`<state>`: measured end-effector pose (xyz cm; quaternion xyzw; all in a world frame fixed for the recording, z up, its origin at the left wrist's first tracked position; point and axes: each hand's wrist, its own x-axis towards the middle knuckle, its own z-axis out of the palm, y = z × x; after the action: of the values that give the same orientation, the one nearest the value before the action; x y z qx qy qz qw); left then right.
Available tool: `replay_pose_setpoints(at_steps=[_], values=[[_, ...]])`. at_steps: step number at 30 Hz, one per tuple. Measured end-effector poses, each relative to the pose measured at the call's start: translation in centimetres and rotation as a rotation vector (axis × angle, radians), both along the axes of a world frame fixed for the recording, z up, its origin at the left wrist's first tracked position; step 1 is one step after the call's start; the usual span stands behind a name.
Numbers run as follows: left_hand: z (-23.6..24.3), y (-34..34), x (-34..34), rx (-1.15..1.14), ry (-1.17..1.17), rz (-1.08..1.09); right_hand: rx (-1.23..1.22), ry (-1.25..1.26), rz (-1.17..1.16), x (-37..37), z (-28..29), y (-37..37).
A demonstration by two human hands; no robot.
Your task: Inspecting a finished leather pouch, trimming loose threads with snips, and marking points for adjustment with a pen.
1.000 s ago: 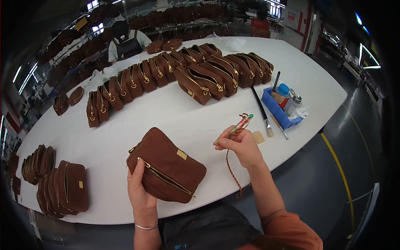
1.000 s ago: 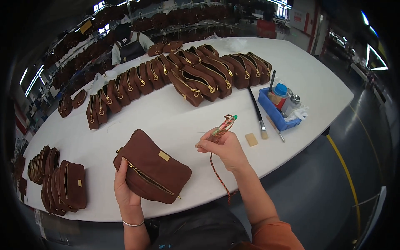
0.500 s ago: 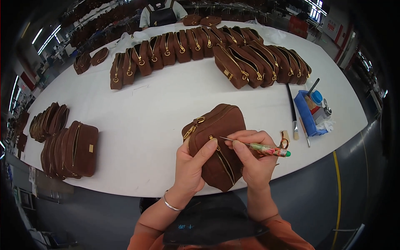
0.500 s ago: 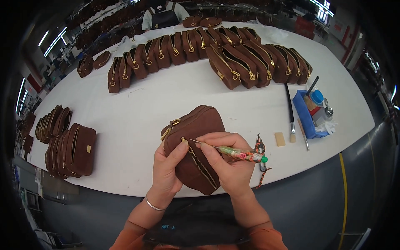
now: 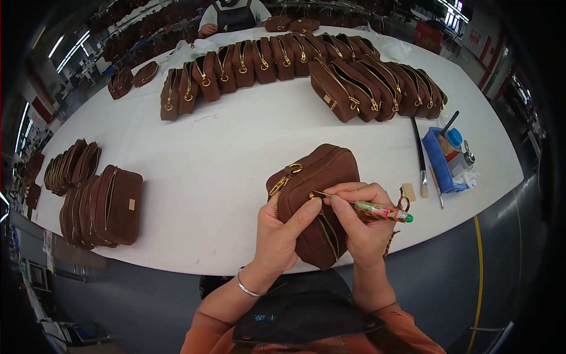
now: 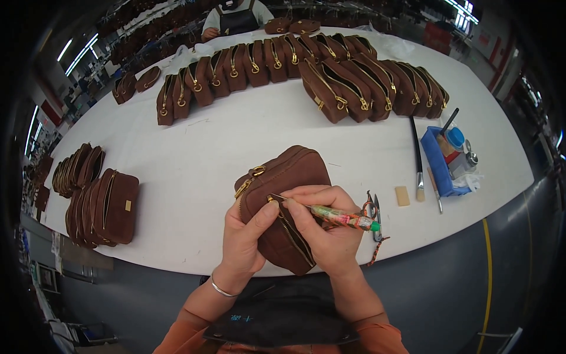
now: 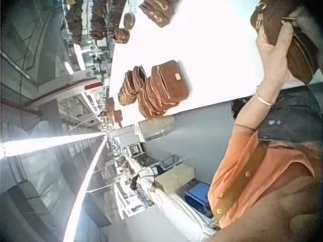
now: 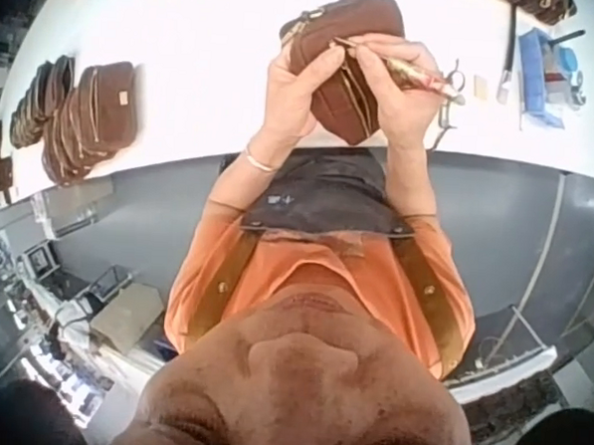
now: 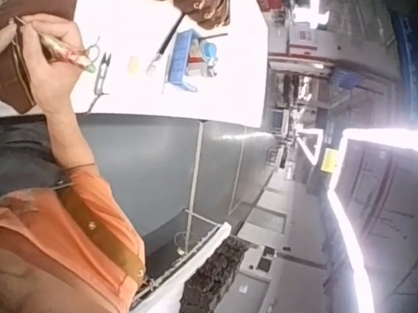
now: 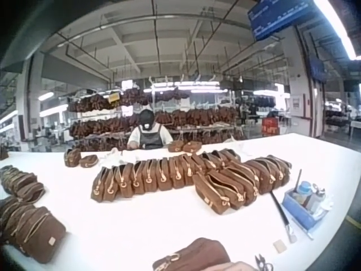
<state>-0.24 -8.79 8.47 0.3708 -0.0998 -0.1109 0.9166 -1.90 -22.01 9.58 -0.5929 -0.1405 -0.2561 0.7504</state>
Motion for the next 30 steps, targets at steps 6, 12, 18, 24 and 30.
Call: replay_pose_setpoints(at_steps=[6,12,18,24,30], values=[[0.2,0.0,-0.3,0.001,-0.019,-0.007,-0.005,0.02,-0.004,-0.4,0.2,0.0],[0.3,0.1,-0.4,0.01,-0.028,0.003,-0.027,0.001,-0.019,-0.4,0.0,0.2],[0.3,-0.4,-0.5,0.015,-0.021,0.01,-0.297,-0.159,-0.228,-0.7,-0.5,0.5],[0.1,0.1,-0.7,0.061,-0.01,0.067,-0.578,-0.407,-0.378,0.5,-0.9,0.8],[-0.4,-0.2,-0.7,0.072,0.019,0.127,-0.578,-0.539,-0.472,1.4,-2.1,0.8]])
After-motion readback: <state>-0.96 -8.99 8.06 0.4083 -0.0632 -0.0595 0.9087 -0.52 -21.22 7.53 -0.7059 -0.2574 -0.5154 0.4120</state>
